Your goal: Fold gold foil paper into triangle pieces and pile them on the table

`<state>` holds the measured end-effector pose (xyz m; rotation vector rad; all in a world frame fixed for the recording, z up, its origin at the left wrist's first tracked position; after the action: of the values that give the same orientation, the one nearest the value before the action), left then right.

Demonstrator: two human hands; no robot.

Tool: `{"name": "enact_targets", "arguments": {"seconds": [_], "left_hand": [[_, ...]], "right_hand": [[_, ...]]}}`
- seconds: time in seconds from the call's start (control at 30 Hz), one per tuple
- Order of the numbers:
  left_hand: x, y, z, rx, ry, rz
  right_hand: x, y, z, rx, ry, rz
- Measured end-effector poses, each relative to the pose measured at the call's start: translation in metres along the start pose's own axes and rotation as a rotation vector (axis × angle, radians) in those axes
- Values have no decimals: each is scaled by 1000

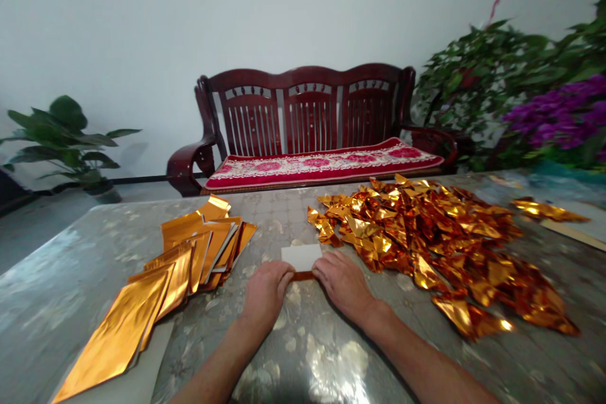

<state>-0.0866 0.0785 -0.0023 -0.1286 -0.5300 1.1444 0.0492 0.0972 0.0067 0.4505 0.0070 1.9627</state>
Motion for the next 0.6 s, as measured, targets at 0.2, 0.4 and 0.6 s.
{"name": "enact_targets", "arguments": {"seconds": [0.2,0.4,0.6], "left_hand": [[2,7,-2,-35,7,75],[2,9,-2,72,21,116],[2,6,2,176,0,128]], "right_hand": [[4,-3,-6,5,33,-63],[6,-2,-11,-63,57,-74],[8,-4,-11,-63,70,-92]]}}
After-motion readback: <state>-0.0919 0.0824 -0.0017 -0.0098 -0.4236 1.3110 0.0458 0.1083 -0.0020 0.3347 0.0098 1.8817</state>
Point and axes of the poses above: each hand's wrist, its own x-axis towards the middle knuckle, its own z-axis out of the back of the hand, y = z × x, the point moved 10 cm from there along x, towards the middle knuckle, and after that the axes turned 11 degrees about -z, right-handed, at the moved point
